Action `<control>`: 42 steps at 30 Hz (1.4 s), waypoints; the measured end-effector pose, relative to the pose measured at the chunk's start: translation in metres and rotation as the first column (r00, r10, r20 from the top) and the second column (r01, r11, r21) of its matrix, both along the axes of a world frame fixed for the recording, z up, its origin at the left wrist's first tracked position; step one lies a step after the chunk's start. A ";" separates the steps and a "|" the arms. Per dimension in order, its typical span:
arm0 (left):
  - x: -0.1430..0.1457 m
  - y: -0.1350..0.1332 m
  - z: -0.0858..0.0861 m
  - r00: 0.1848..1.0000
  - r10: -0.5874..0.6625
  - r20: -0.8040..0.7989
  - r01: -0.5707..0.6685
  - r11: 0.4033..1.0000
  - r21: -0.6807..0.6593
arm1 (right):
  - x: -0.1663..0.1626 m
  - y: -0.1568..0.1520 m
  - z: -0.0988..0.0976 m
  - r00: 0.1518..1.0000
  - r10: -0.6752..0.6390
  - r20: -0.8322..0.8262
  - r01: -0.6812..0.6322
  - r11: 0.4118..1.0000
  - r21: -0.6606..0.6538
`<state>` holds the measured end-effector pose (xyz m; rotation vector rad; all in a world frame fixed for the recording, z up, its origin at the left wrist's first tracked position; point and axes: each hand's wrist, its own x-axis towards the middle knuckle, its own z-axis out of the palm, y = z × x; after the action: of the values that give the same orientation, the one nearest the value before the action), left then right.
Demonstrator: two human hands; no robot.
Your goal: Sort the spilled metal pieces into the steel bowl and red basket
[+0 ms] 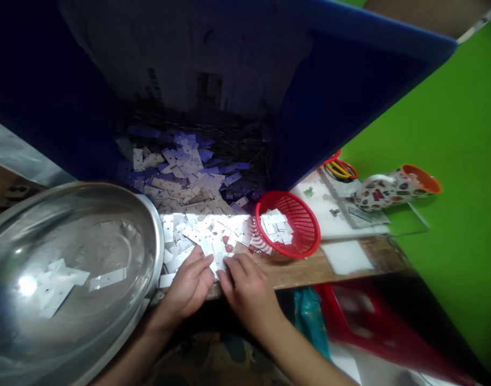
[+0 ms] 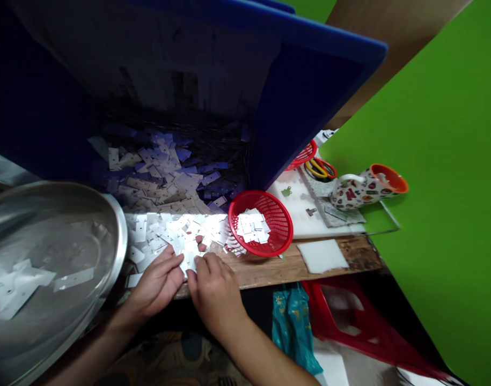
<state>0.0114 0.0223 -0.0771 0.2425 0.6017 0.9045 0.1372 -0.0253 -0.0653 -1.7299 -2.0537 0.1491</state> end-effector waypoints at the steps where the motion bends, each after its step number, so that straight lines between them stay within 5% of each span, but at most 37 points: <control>1: 0.000 0.000 0.000 1.000 0.002 -0.005 -0.002 1.000 0.000 | 0.000 0.000 -0.001 1.000 0.002 0.028 -0.002 1.000 0.007; 6: 0.001 0.001 -0.001 1.000 0.020 -0.022 -0.020 1.000 0.002 | 0.003 0.005 0.000 0.999 0.029 0.016 -0.029 1.000 -0.010; 10: 0.000 0.000 0.000 0.999 -0.008 -0.031 0.007 1.000 -0.017 | 0.013 0.014 0.004 0.942 -0.075 -0.328 0.032 0.990 -0.137; 13: -0.001 -0.001 0.001 0.999 -0.017 -0.050 0.016 1.000 -0.027 | 0.020 0.020 0.008 0.638 -0.354 -0.684 0.019 0.895 -0.445; 16: -0.002 -0.001 0.000 0.999 -0.028 -0.032 0.028 1.000 -0.012 | 0.024 0.022 0.012 0.335 -0.535 -0.776 -0.124 0.791 -0.599; 21: -0.002 -0.001 0.000 0.999 -0.032 -0.025 0.032 0.999 -0.031 | 0.022 0.018 0.017 0.194 -0.561 -0.805 -0.206 0.779 -0.593; 24: -0.002 -0.001 0.001 0.998 -0.021 -0.054 0.019 0.999 -0.032 | 0.024 0.013 0.028 0.236 -0.524 -0.818 -0.176 0.805 -0.566; 26: -0.002 -0.001 0.002 0.997 -0.007 -0.075 0.004 1.000 -0.028 | 0.034 0.012 0.039 0.353 -0.457 -0.816 -0.035 0.865 -0.500; 28: -0.002 -0.002 0.004 0.996 0.001 -0.093 -0.004 1.000 -0.026 | 0.050 0.012 0.049 0.556 -0.377 -0.741 0.220 0.926 -0.307; 31: -0.003 -0.001 0.005 0.995 -0.002 -0.104 -0.002 0.999 -0.034 | 0.075 0.013 0.057 0.823 -0.350 -0.447 0.440 0.891 0.112; 34: -0.002 0.000 0.004 0.995 -0.001 -0.095 -0.003 0.999 -0.036 | 0.079 0.009 0.051 0.937 -0.263 -0.232 0.321 0.910 0.263; 38: -0.001 -0.001 0.002 0.999 -0.004 -0.040 0.003 1.000 -0.024 | 0.057 0.000 0.027 0.993 0.074 -0.092 -0.067 0.995 0.076; 42: -0.001 -0.001 0.003 0.999 -0.007 -0.032 0.006 1.000 -0.028 | 0.043 0.003 0.005 0.978 0.204 -0.035 -0.204 0.979 -0.001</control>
<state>0.0104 0.0216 -0.0745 0.2338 0.6424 0.8869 0.1802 -0.0225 -0.0602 -1.5052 -2.2036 0.2453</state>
